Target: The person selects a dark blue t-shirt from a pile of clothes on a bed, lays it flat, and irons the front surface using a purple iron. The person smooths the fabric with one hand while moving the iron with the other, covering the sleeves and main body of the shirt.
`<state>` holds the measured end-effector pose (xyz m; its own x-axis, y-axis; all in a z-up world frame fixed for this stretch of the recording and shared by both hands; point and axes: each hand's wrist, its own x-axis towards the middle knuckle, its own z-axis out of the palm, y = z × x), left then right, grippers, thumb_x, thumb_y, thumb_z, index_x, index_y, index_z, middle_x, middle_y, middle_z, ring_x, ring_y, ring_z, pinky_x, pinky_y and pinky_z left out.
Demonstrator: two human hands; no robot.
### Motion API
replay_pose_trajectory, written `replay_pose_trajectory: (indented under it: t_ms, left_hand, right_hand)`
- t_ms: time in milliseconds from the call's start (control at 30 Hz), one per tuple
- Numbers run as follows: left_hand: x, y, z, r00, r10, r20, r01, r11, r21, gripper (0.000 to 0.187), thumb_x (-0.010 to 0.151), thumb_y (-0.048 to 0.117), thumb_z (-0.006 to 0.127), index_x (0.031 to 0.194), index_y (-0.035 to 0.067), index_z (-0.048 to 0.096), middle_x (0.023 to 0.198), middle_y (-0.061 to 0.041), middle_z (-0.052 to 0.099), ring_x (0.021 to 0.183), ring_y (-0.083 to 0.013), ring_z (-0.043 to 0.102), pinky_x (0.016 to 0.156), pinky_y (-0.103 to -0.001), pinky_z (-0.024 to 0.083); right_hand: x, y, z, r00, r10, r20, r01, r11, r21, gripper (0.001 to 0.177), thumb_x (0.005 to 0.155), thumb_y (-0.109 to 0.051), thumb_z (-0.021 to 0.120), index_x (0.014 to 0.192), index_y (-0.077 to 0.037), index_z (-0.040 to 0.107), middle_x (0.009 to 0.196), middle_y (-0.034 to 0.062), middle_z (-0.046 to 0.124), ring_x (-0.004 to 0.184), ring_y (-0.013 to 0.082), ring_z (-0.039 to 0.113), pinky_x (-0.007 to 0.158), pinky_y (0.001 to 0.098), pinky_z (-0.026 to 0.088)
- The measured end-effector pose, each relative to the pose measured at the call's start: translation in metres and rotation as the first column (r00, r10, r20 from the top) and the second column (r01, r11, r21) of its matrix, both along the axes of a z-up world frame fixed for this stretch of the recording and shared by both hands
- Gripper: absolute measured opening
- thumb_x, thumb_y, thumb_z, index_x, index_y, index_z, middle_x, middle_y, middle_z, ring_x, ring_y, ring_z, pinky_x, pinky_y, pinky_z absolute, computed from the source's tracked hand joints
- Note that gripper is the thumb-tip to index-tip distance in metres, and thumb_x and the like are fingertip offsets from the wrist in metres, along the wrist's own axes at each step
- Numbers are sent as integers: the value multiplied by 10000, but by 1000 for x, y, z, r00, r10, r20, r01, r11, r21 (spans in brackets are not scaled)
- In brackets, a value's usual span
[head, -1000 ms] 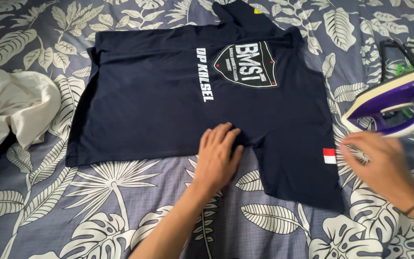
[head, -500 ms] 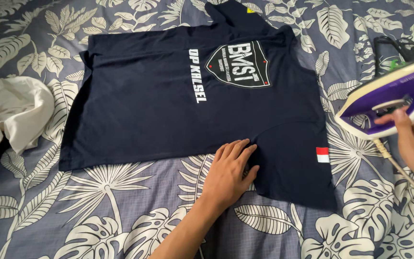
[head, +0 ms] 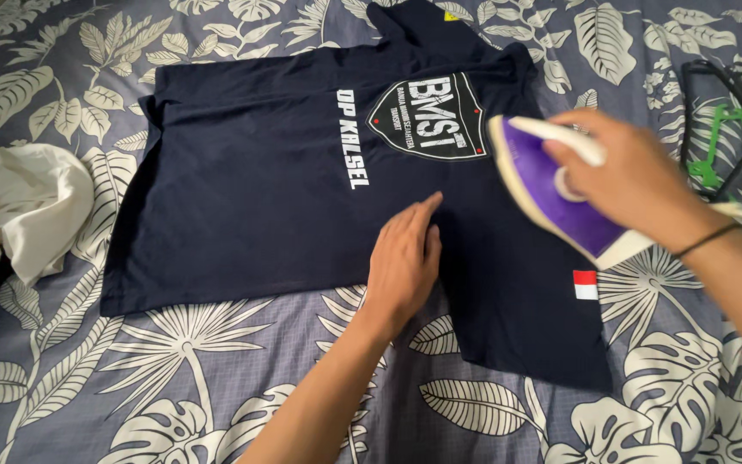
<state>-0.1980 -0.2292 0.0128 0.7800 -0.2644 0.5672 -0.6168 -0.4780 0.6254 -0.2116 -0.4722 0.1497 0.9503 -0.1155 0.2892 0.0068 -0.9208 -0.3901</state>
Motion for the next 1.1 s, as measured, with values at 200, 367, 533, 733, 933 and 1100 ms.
replay_pose_trajectory:
  t_ms: [200,367,533,733,933,1100]
  left_hand:
    - [27,-16,-26,998,56,-18,-55,998,40,516,1014,131,505,1515,18,455,1494,-186,550,1462,-339,445,1219,-457,313]
    - [21,-16,-29,996,85,39,-92,964,248,549,1041,253,487,1536,27,416,1603,-149,431,1526,-295,333,1252,-451,226]
    - [20,-16,-28,996,86,31,-92,953,290,588,1034,302,490,1545,25,402,1618,-143,401,1531,-286,310,1254,-447,207]
    - [19,-16,-26,996,86,18,-87,949,302,606,1022,315,504,1545,27,399,1620,-140,396,1537,-285,299,1256,-447,200]
    - [19,-16,-26,996,79,29,-84,949,303,595,1028,320,497,1544,37,412,1626,-152,383,1539,-299,295,1258,-459,198]
    - [17,-14,-26,997,67,29,-72,953,294,568,1036,331,493,1543,81,437,1628,-158,380,1543,-311,289,1263,-473,196]
  right_hand:
    - [17,50,-2,982,68,-178,-108,969,-224,364,1015,-369,551,1319,-209,671,844,233,743,775,451,709,712,529,555]
    - [27,60,-18,985,72,-158,-118,945,-305,364,996,-389,556,1275,-194,684,854,222,736,754,451,709,700,547,559]
    - [31,44,-23,988,70,-140,-115,933,-341,334,1027,-364,540,1249,-171,700,815,233,731,763,445,711,709,542,563]
    - [31,14,-26,994,19,-112,-62,914,-402,335,1041,-358,547,1256,-151,701,804,252,720,758,456,702,713,548,555]
    - [34,-11,-29,992,-74,-100,27,910,-414,320,1039,-356,573,1247,-165,724,839,268,719,801,487,692,735,570,545]
    - [50,-36,-38,988,-142,-62,106,912,-396,322,1039,-368,598,1217,-146,749,886,282,718,832,503,688,778,572,544]
